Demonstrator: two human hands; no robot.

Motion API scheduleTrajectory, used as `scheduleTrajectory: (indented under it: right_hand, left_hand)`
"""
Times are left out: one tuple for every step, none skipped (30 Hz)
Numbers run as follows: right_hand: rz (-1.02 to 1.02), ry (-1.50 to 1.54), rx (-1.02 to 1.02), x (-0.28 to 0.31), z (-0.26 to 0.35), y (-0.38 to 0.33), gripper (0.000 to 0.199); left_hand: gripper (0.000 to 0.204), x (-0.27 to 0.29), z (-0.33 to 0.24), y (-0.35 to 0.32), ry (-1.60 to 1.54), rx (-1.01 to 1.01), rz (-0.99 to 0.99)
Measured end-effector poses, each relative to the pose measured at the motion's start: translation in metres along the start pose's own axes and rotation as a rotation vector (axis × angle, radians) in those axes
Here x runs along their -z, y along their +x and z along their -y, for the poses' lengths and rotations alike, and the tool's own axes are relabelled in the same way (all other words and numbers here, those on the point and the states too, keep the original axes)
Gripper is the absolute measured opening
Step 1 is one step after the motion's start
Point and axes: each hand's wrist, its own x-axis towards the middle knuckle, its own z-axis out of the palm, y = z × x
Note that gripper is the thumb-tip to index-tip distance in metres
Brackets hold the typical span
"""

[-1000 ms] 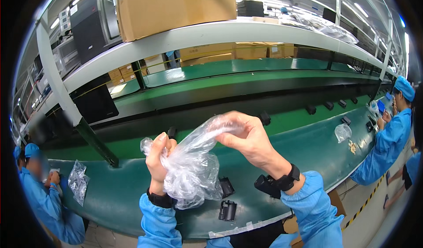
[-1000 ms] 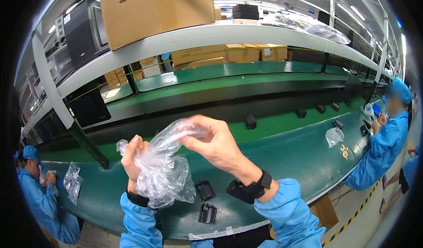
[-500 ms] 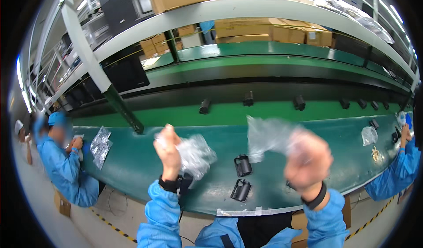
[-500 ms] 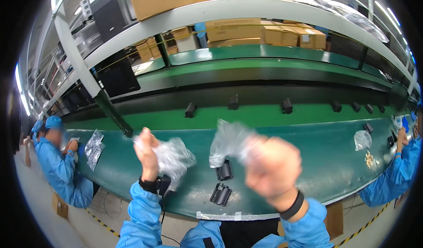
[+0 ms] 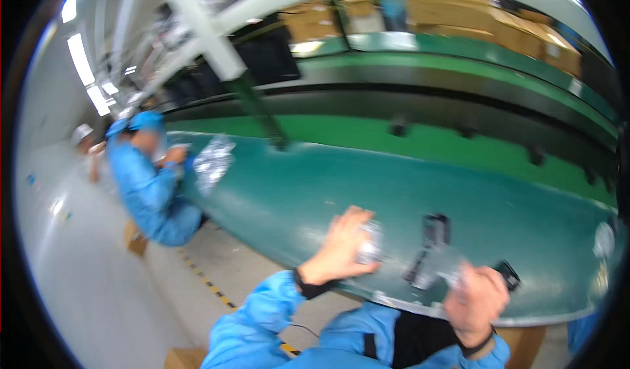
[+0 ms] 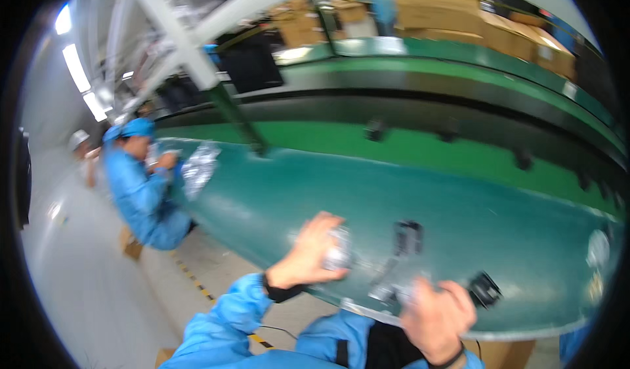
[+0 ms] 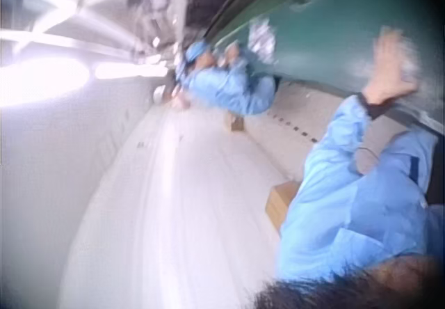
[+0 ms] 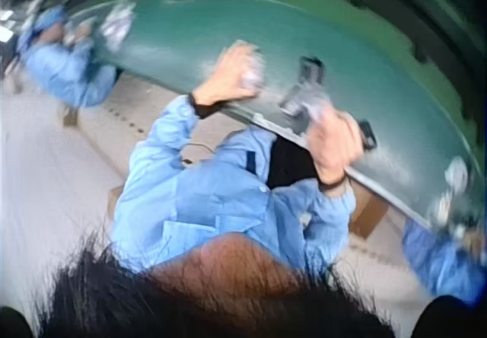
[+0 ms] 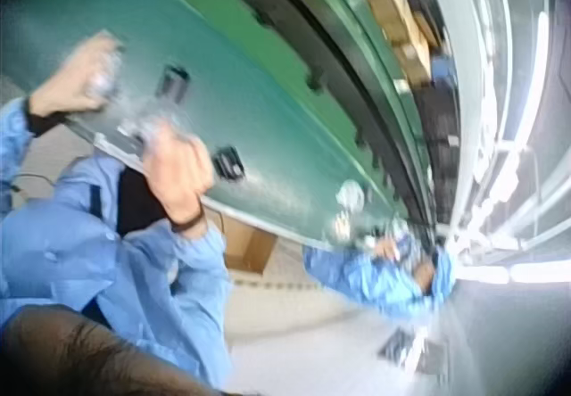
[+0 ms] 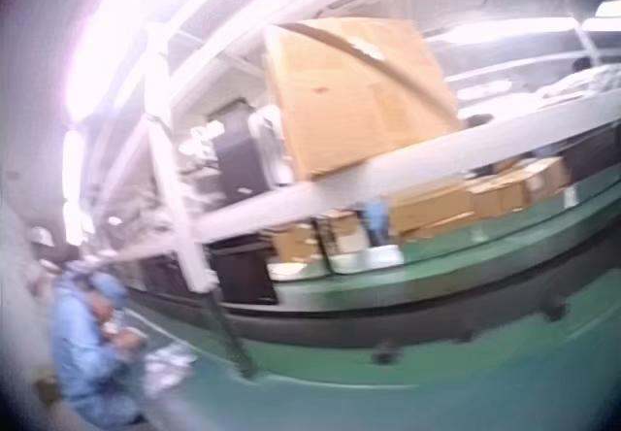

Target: Packing black plastic components into small plastic bags and then arranging them into a shipping carton on a production line.

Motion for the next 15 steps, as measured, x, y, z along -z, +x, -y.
scheduleTrajectory:
  right_hand:
    - [0.042,-0.069,-0.038,0.011,0.001,-0.002,0.032]
    - [0.072,-0.14,-0.076,0.024,-0.001,-0.013,0.035]
    - [-0.042,-0.405,-0.089,0.034,-0.011,-0.036,0.032]
    - [0.255,-0.427,-0.394,0.053,0.01,-0.011,0.02]
    - [0.059,-0.274,-0.426,0.043,0.012,-0.016,0.019]
    - [-0.123,-0.106,-0.456,0.037,0.015,-0.019,0.021]
    - [-0.011,-0.154,-0.433,0.036,0.022,-0.018,0.02]
    - [0.091,-0.215,-0.405,0.034,0.031,-0.016,0.019]
    - [-0.008,-0.061,-0.394,0.023,0.039,-0.02,0.018]
    - [-0.065,-0.024,-0.292,0.015,0.048,-0.01,0.017]
    - [-0.02,0.083,-0.252,0.011,0.053,-0.005,0.019]
    - [0.026,0.19,-0.213,0.008,0.058,0.001,0.021]
    - [0.058,0.206,-0.103,0.003,0.063,0.011,0.022]
    - [0.089,0.229,0.006,-0.003,0.067,0.021,0.023]
    - [0.134,0.237,0.063,-0.007,0.07,0.023,0.026]
  left_hand:
    - [0.076,-0.009,-0.004,0.0,-0.063,0.087,0.096]
    - [0.066,-0.016,-0.004,0.003,-0.165,0.065,0.13]
    - [0.057,-0.055,0.006,-0.002,-0.177,-0.153,-0.023]
    - [0.045,-0.056,0.001,-0.007,-0.198,-0.197,-0.011]
    - [0.037,-0.045,-0.015,-0.004,-0.252,-0.192,0.013]
    - [0.037,-0.037,-0.016,-0.018,-0.232,-0.164,0.001]
    - [0.034,-0.032,-0.021,-0.038,-0.242,-0.068,-0.064]
    - [0.031,-0.029,-0.024,-0.053,-0.254,0.012,-0.129]
    - [0.031,-0.032,-0.028,-0.068,-0.248,0.023,-0.136]
    - [0.028,-0.034,-0.03,-0.081,-0.308,0.13,-0.187]
    - [0.025,-0.028,-0.034,-0.085,-0.371,0.236,-0.239]
    - [0.025,-0.022,-0.041,-0.09,-0.364,0.239,-0.245]
    - [0.022,-0.01,-0.061,-0.089,-0.608,0.286,-0.302]
    - [0.02,0.005,-0.083,-0.089,-0.847,0.338,-0.358]
    - [0.017,0.021,-0.101,-0.09,-1.093,0.387,-0.306]
